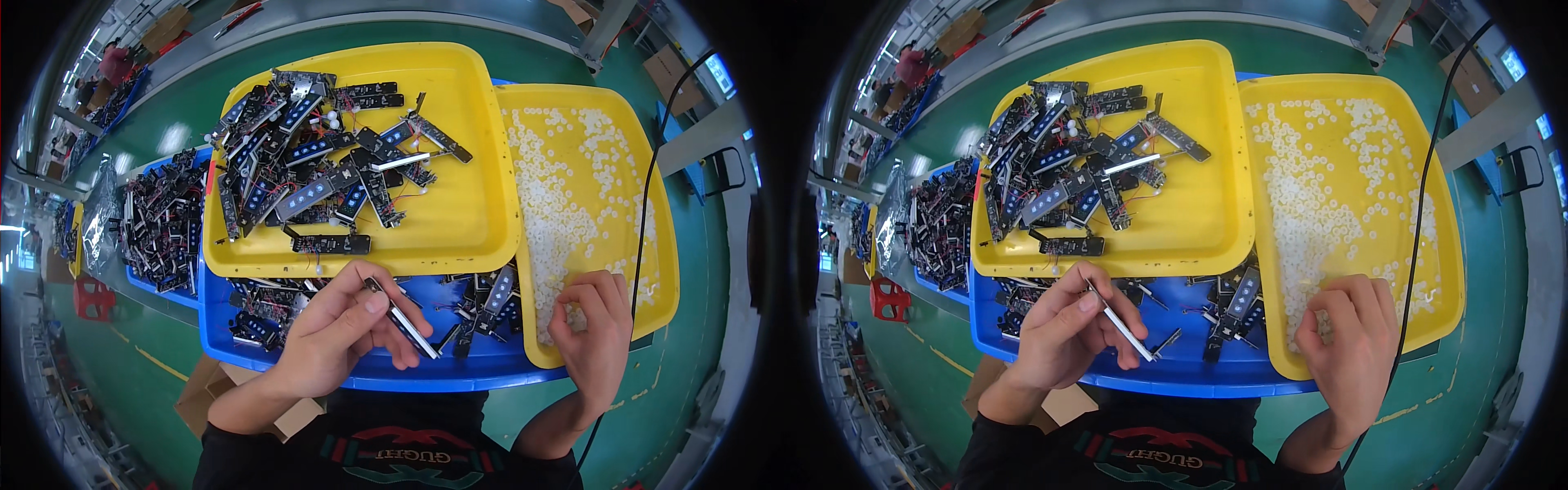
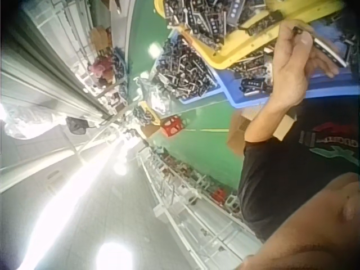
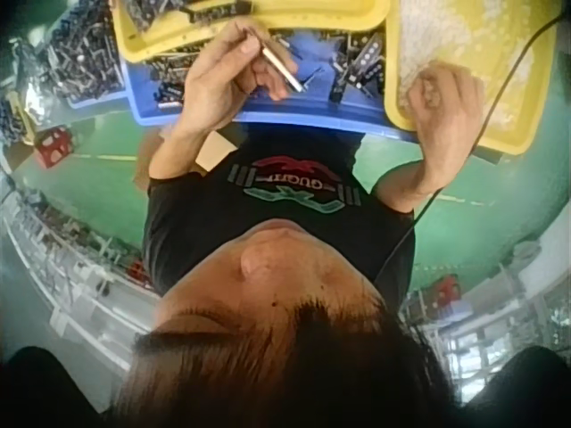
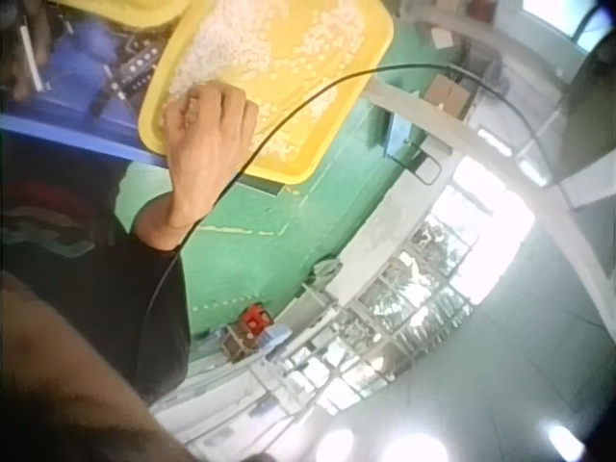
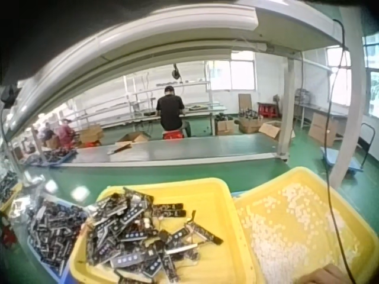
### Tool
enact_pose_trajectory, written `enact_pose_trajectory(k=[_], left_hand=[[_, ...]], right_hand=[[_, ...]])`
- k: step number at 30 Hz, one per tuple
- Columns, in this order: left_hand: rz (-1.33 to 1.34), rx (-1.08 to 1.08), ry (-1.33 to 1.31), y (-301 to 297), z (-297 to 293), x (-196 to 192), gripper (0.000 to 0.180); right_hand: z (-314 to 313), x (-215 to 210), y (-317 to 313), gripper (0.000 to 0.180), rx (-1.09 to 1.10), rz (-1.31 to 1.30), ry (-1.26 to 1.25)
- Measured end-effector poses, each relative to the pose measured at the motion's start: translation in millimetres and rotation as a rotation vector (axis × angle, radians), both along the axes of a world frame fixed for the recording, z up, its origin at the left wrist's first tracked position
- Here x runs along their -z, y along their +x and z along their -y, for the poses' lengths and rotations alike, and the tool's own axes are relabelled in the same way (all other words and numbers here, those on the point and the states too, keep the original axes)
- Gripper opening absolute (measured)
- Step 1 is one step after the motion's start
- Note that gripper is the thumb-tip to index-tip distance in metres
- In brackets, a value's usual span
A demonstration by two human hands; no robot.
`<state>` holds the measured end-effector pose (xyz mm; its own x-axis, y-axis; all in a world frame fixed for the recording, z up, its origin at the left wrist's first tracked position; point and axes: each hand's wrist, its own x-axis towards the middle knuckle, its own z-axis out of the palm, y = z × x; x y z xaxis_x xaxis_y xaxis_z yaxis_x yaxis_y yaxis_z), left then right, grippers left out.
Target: The person repeatedly picks up small circuit boards from a yellow tray and attaches small white circular components to them by hand. The person places the assembled units into a blue bin. The task is performed one at a time in a repetitive loop.
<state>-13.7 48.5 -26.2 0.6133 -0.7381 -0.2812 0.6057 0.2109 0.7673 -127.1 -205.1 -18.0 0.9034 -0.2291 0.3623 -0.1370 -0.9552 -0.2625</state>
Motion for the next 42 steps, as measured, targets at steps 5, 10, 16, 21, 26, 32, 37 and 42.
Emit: enact_pose_trajectory(k=[5, 10, 16, 21, 26, 32, 37, 42], left_hand=[[0.323, -0.131, 0.007, -14.7, -1.2, 10.8, 0.028], [0.467, -0.195, 0.139, -21.0, 3.9, 12.0, 0.046], [0.341, -0.208, 0.042, -26.9, 3.3, 11.0, 0.040], [0.335, -0.224, 0.020, -22.7, 3.9, 7.9, 0.032], [0.147, -0.309, -0.059, -28.5, 10.6, 6.1, 0.035], [0.167, -0.334, 0.033, -32.1, 20.3, 0.8, 0.057], [0.403, -0.396, 0.070, -32.3, 26.9, 0.6, 0.055], [0.591, -0.392, 0.090, -32.5, 26.2, 1.2, 0.057]], right_hand=[[-2.6, 2.8, 0.6, 0.019, 0.002, -0.082, 0.050], [-1.9, -0.2, 0.4, 0.020, -0.008, -0.116, 0.071], [-5.4, 3.1, 3.2, 0.019, 0.020, -0.108, 0.093], [0.9, 4.5, 0.5, 0.017, 0.019, -0.074, 0.088], [3.5, 3.5, -2.2, 0.017, 0.030, 0.080, 0.145], [-6.9, 3.4, -10.6, 0.020, -0.044, 0.437, 0.557], [-39.4, 3.7, -10.1, 0.023, -0.238, 0.506, 0.881], [-62.3, 10.9, -0.5, 0.025, -0.380, 0.362, 1.207]])
